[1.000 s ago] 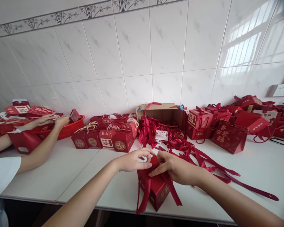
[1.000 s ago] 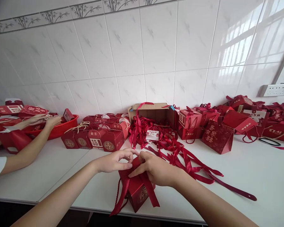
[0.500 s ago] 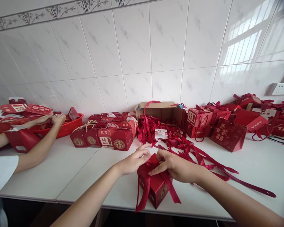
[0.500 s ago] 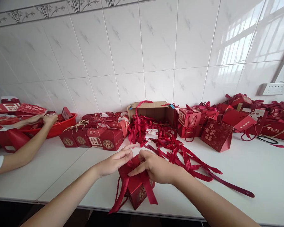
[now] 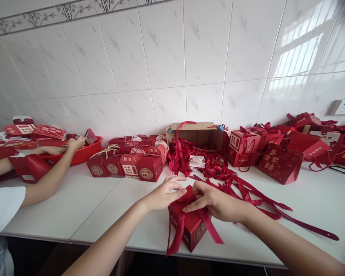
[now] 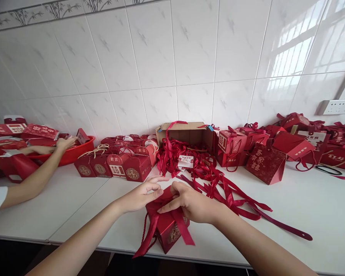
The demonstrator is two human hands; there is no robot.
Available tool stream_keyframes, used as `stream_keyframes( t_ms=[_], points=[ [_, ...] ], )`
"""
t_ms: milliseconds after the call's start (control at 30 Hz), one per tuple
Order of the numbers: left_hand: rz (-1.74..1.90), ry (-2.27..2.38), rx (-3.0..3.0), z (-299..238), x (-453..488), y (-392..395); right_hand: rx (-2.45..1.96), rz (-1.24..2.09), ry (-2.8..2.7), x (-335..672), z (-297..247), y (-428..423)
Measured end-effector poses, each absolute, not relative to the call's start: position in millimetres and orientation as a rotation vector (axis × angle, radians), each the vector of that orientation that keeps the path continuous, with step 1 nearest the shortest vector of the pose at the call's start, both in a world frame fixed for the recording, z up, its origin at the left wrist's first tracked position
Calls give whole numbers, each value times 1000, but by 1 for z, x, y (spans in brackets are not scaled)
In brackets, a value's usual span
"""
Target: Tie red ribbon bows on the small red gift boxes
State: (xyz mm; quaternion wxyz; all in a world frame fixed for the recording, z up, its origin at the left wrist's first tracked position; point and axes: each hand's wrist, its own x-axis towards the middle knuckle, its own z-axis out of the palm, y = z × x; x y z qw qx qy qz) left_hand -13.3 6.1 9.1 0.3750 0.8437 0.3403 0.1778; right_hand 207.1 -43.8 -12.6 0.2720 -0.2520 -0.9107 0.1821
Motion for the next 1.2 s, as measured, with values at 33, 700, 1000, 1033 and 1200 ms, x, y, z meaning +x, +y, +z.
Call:
stream_keyframes(
  t_ms=[33, 700, 1000, 1033, 1200],
  points=[
    [459, 897, 2186, 9, -12, 6, -689, 491, -2455, 207, -13, -44],
    [588, 840, 1827, 19, -5, -14, -717, 551, -2460, 207, -5, -51],
    [755, 860, 1861, 3, 5, -21, -751, 599, -2463, 209, -6, -51],
    [766, 879, 1845, 2, 6, -21, -750, 599, -2460, 209, -6, -51],
    [785, 927, 1792, 1, 14, -24, -747, 586, -2453, 209, -8, -50]
  ],
)
